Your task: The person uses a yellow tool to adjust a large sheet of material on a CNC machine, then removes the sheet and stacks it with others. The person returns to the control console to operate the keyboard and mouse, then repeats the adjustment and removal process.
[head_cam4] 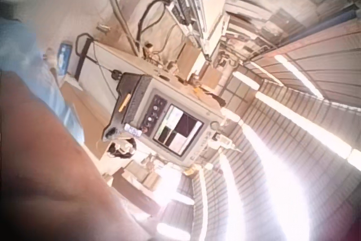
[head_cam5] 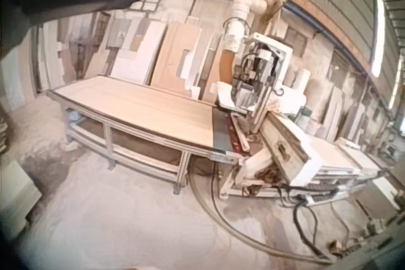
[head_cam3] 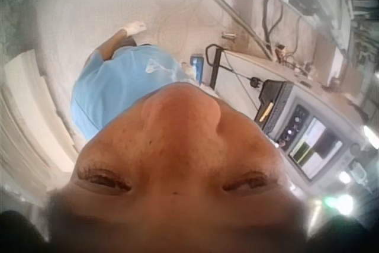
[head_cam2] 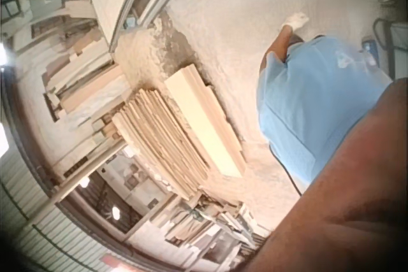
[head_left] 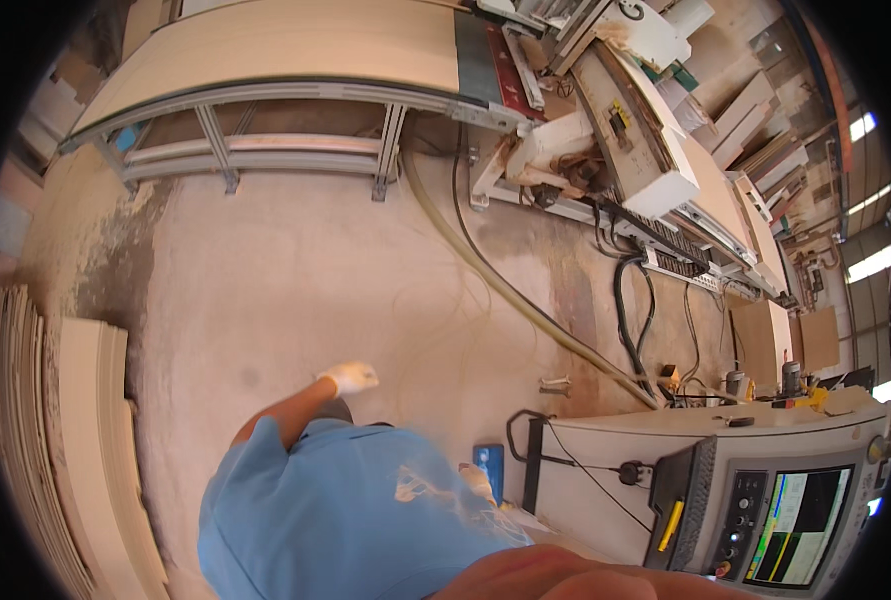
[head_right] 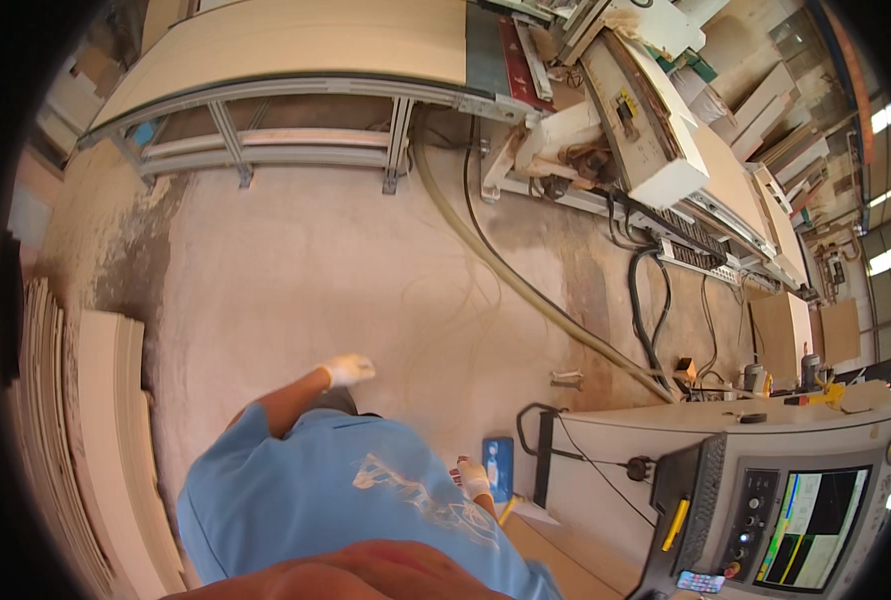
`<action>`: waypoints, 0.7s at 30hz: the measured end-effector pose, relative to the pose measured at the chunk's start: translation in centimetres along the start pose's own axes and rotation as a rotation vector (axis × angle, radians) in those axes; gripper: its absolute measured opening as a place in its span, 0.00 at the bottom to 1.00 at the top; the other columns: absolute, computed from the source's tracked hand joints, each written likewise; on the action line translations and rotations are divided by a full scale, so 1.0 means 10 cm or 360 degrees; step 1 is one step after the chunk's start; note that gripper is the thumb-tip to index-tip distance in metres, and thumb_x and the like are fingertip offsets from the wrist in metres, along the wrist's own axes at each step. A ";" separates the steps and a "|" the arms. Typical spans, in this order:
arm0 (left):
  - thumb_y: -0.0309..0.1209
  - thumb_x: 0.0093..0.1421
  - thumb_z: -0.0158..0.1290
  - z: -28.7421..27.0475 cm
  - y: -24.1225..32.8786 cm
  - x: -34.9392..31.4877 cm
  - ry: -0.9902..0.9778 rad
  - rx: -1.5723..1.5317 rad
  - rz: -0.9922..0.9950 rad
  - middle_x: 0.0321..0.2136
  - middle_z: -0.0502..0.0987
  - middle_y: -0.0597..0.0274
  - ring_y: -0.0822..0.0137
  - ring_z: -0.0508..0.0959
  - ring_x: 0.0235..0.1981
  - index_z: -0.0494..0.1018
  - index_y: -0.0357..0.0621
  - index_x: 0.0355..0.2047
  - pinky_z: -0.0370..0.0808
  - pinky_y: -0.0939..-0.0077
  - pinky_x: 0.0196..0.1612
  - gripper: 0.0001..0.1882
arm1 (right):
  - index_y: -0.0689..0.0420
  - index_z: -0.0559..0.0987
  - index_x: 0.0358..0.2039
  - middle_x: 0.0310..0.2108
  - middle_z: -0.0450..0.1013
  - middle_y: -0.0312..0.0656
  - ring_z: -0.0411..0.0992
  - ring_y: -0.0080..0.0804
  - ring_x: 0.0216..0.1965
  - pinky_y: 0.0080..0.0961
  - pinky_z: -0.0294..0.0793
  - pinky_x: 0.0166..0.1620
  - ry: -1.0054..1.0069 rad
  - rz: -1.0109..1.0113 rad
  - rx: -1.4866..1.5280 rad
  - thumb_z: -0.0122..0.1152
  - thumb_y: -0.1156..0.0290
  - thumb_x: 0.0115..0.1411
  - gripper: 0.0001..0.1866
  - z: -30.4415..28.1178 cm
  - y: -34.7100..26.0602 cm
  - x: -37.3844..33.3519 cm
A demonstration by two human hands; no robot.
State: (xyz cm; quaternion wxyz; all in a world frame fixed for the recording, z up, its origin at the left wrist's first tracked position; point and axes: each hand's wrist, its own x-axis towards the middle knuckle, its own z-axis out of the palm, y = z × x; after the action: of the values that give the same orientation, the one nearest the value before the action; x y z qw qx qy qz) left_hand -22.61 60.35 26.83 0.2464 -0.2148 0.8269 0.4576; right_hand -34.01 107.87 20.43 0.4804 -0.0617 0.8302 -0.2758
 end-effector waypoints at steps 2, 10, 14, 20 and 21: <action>0.52 0.66 0.48 -0.30 -0.33 0.02 -0.0075 0.0047 0.0048 0.52 0.81 0.51 0.50 0.80 0.53 0.80 0.46 0.52 0.74 0.58 0.57 0.27 | 0.57 0.79 0.42 0.30 0.80 0.45 0.79 0.34 0.28 0.31 0.75 0.28 -0.0075 -0.0013 -0.0024 0.48 0.61 0.68 0.15 0.22 -0.60 0.27; 0.40 0.67 0.56 -2.10 -0.26 0.91 -0.0019 -0.0801 -0.0007 0.36 0.83 0.61 0.68 0.82 0.35 0.80 0.41 0.48 0.78 0.71 0.39 0.16 | 0.50 0.80 0.56 0.60 0.75 0.47 0.74 0.51 0.59 0.41 0.70 0.64 -0.0072 -0.0067 -0.1053 0.54 0.48 0.66 0.25 0.23 -1.65 1.57; 0.39 0.68 0.55 -2.86 -0.44 1.55 0.0285 -0.0926 0.0130 0.35 0.82 0.60 0.68 0.82 0.35 0.79 0.41 0.48 0.78 0.73 0.37 0.16 | 0.51 0.80 0.55 0.53 0.79 0.49 0.82 0.46 0.43 0.44 0.82 0.48 -0.0110 0.0399 -0.0437 0.54 0.44 0.67 0.27 -0.21 -2.57 2.09; 0.38 0.68 0.51 -3.54 -1.86 1.62 0.0667 0.0342 -0.0189 0.36 0.82 0.56 0.61 0.82 0.36 0.77 0.42 0.45 0.78 0.66 0.39 0.14 | 0.63 0.81 0.42 0.35 0.82 0.54 0.83 0.44 0.27 0.39 0.84 0.28 -0.0173 0.0596 -0.0088 0.51 0.46 0.69 0.29 -0.76 -4.35 3.23; 0.38 0.67 0.51 -3.59 -2.10 1.42 0.0470 0.0181 -0.0465 0.37 0.81 0.55 0.60 0.81 0.36 0.76 0.42 0.45 0.78 0.65 0.39 0.14 | 0.65 0.81 0.41 0.34 0.82 0.53 0.82 0.43 0.26 0.38 0.83 0.27 -0.0327 0.0403 -0.0105 0.51 0.47 0.69 0.28 -0.80 -4.70 3.48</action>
State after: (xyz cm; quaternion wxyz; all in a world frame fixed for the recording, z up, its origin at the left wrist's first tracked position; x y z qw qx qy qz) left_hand -29.14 17.25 21.07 0.1980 -0.3829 0.8385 0.3333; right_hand -66.80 58.79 21.26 0.5914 -0.0002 0.7865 -0.1780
